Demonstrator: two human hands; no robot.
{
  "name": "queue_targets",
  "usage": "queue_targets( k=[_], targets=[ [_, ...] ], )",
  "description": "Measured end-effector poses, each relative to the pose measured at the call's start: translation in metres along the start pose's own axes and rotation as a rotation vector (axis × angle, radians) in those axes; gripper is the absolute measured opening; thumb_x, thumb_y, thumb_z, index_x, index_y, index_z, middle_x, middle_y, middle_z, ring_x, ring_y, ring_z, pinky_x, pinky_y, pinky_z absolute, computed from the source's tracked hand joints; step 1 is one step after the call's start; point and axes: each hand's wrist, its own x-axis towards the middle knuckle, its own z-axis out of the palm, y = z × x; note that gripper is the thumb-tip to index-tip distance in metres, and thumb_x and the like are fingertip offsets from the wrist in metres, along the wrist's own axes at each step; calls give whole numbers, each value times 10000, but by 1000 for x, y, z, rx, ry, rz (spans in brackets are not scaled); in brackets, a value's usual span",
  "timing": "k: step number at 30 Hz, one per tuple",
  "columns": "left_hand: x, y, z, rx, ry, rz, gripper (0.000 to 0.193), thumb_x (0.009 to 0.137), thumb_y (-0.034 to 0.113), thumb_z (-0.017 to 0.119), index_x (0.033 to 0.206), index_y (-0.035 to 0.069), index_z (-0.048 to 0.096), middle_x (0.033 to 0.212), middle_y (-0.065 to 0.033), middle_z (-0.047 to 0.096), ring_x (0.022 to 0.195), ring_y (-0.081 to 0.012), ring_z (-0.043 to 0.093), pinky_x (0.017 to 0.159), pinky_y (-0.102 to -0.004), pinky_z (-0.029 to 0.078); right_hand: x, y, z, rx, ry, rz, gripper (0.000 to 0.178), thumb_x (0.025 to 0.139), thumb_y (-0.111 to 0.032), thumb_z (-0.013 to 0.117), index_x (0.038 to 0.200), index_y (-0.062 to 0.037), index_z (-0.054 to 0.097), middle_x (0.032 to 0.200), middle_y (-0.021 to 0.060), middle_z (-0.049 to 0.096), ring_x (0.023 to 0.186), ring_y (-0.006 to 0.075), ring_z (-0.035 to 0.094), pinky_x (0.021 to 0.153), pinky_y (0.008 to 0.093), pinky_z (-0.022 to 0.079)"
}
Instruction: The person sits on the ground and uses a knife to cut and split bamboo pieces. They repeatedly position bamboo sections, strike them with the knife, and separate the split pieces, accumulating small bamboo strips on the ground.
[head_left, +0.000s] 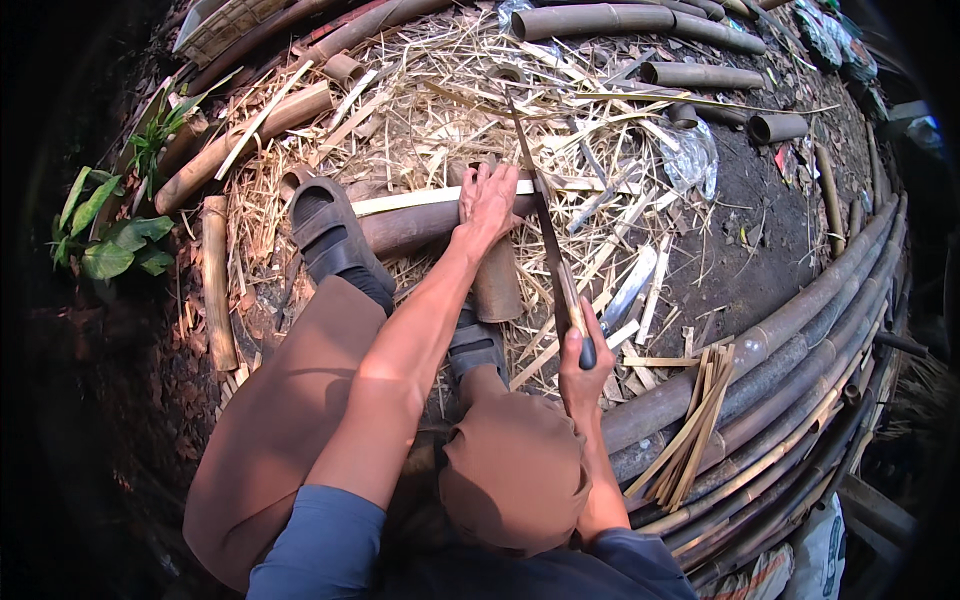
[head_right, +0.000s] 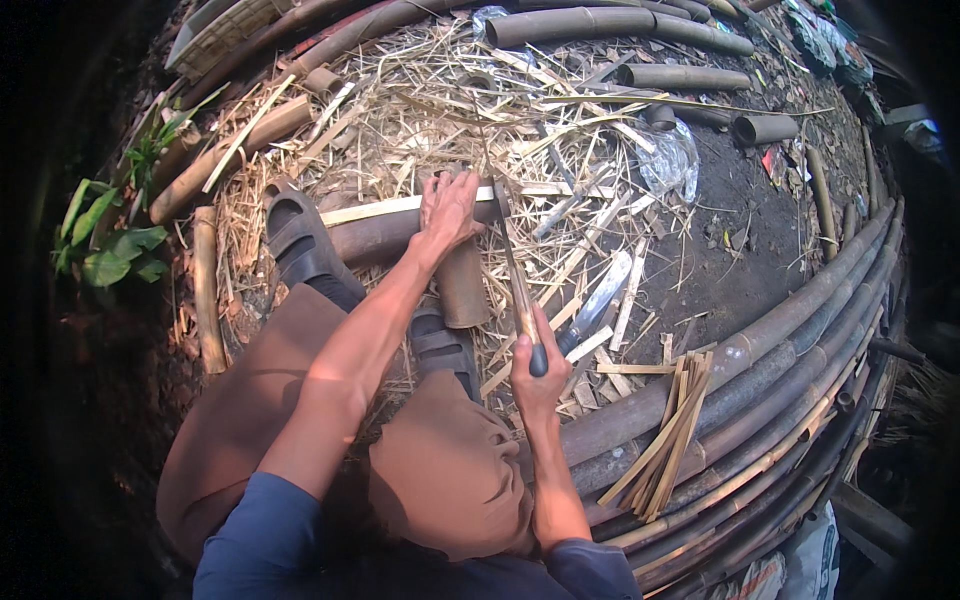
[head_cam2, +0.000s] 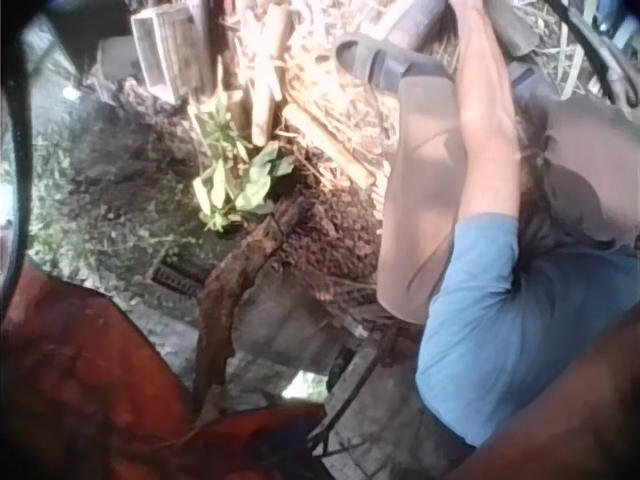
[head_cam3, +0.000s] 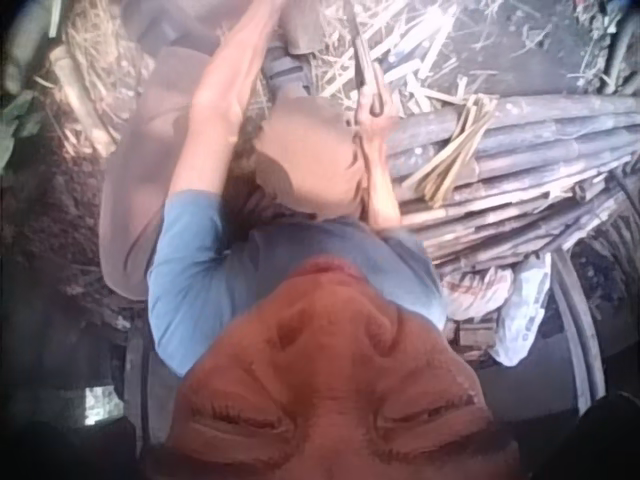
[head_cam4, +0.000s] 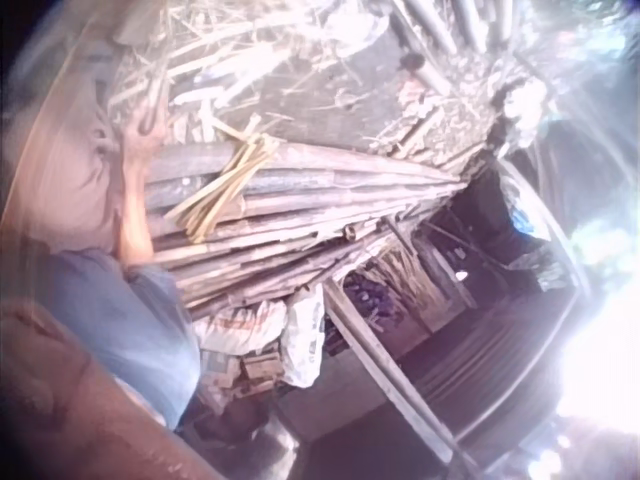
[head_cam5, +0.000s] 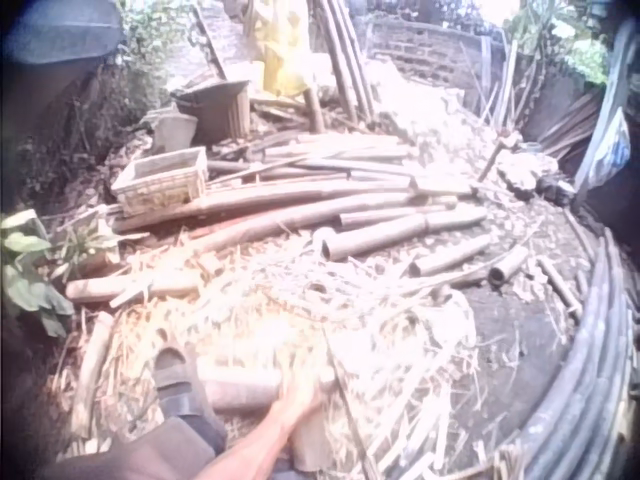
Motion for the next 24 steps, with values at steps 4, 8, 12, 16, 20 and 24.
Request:
queue_targets(
  k=[4, 8, 12, 16, 20, 24],
  targets=[
    [6, 1, 4, 34, 4, 4, 792, 525, 344, 896, 1148, 56, 501, 1120, -122, 587, 1114, -337, 529, 949, -511, 376, 81, -11, 49, 87, 22, -27, 420, 920, -167, 574, 1312, -16, 586, 709, 59, 620, 565, 63, 479, 533, 248, 429],
    [21, 15, -4, 35, -157, -103, 839, 548, 425, 883, 1174, 14, 505, 1168, -151, 597, 1165, -348, 513, 955, -545, 380, 80, -4, 48, 75, 16, -14, 439, 924, -203, 581, 1323, -21, 577, 700, 53, 607, 574, 67, 472, 537, 252, 427],
    [22, 3, -7, -11, -144, -32, 766, 543, 443, 879, 1095, 16, 565, 1091, -180, 647, 1162, -351, 522, 962, -539, 381, 49, -9, 31, 50, 10, 21, 455, 912, -208, 589, 1331, -30, 569, 641, 72, 586, 549, 81, 478, 524, 271, 437],
    [28, 2, -16, -73, -218, -42, 631, 542, 393, 877, 984, 33, 607, 979, -175, 671, 1042, -322, 604, 917, -442, 424, -58, -3, -51, 28, -45, -36, 484, 922, -232, 560, 1323, 38, 548, 813, 139, 697, 623, 118, 594, 601, 291, 497],
    [26, 3, -15, -118, -224, -59, 601, 521, 361, 876, 937, 21, 608, 917, -157, 672, 949, -313, 637, 864, -404, 451, -31, -6, -22, -2, -17, 5, 462, 909, -189, 566, 1317, 29, 557, 962, 186, 720, 734, 171, 680, 673, 296, 526],
    [34, 3, -8, -90, -139, -3, 584, 517, 340, 860, 934, 21, 603, 909, -143, 672, 938, -307, 639, 839, -415, 452, 65, -4, 42, 59, 32, -3, 439, 916, -174, 571, 1325, -14, 565, 882, 171, 710, 635, 122, 605, 605, 285, 497]
  ],
)
